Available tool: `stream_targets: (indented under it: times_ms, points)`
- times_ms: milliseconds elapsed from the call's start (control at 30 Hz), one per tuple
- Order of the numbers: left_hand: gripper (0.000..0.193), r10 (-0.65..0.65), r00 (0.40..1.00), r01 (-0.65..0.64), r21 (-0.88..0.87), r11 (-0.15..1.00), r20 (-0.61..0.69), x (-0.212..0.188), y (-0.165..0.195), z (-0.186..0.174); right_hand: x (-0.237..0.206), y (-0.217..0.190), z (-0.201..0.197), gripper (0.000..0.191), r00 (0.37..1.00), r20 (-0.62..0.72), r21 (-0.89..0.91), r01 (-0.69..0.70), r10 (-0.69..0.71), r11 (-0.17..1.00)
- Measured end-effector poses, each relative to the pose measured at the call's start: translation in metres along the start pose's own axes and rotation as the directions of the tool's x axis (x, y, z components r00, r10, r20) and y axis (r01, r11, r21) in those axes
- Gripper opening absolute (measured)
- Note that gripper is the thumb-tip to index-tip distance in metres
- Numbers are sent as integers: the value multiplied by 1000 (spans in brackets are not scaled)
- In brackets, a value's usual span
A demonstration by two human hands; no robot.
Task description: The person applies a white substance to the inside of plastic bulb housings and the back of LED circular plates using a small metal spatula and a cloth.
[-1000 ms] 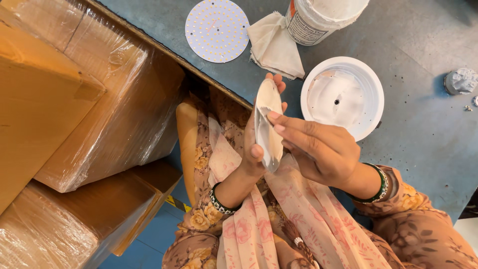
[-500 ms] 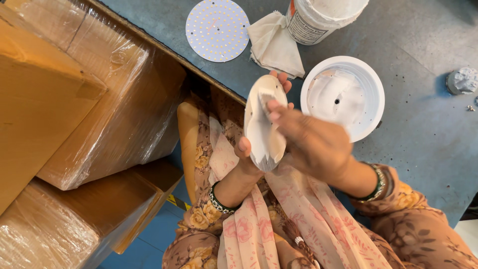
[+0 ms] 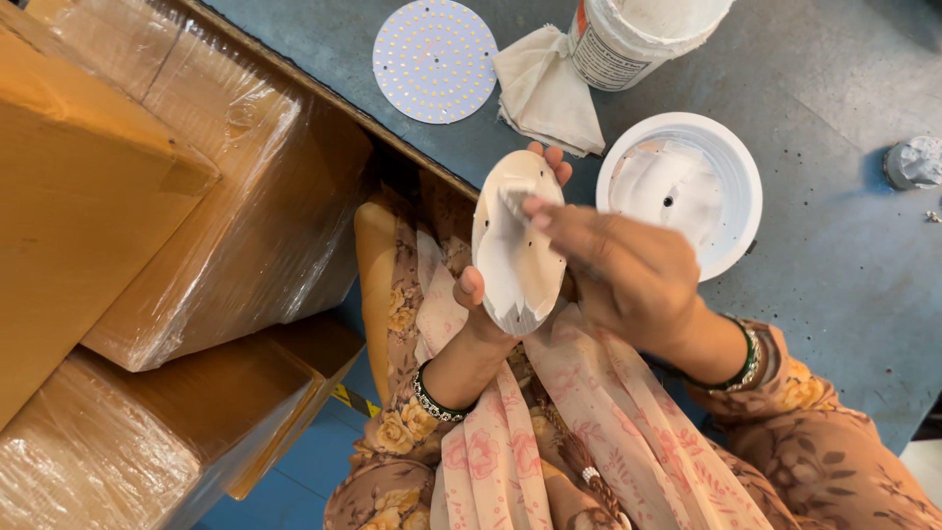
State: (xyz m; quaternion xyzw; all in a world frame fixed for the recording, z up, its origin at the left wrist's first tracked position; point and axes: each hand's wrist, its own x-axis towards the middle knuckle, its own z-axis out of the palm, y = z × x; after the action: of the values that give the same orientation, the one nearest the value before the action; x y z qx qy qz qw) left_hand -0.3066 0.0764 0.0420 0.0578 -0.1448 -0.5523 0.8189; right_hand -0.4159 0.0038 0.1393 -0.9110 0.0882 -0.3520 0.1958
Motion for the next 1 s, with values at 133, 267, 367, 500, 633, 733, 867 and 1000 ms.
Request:
stream_targets:
  times_ms: [133,267,367,500,633,733,867,1000]
  points:
    - [131,43,998,-40,63,997,-47,5,7,-2,-9,-7,1,37,998,58,36,9,-12,999]
    - [132,28,999,-24,93,995,-46,5,5,-1,-9,12,-5,26,986,-35,16,-165,165,986]
    - [134,22,999,-15,178,984,-36,3,3,1,-8,17,-8,24,958,-57,-17,-284,283,959]
    - [134,76,996,-63,213,975,-55,3,-4,3,-5,11,0,26,972,-9,-5,-236,236,972]
    - [136,83,996,-77,170,982,-32,9,4,-2,-10,1,2,27,998,6,63,-61,61,996]
    - [138,76,997,-69,177,982,-31,9,6,-1,-12,5,-5,29,965,12,24,-261,261,965]
    - [141,7,999,2,269,963,-33,2,4,4,-9,11,-11,16,951,-78,-17,-301,299,953]
    - [141,40,999,-39,415,909,6,0,-1,3,-4,4,-4,20,942,-66,-2,-329,328,944]
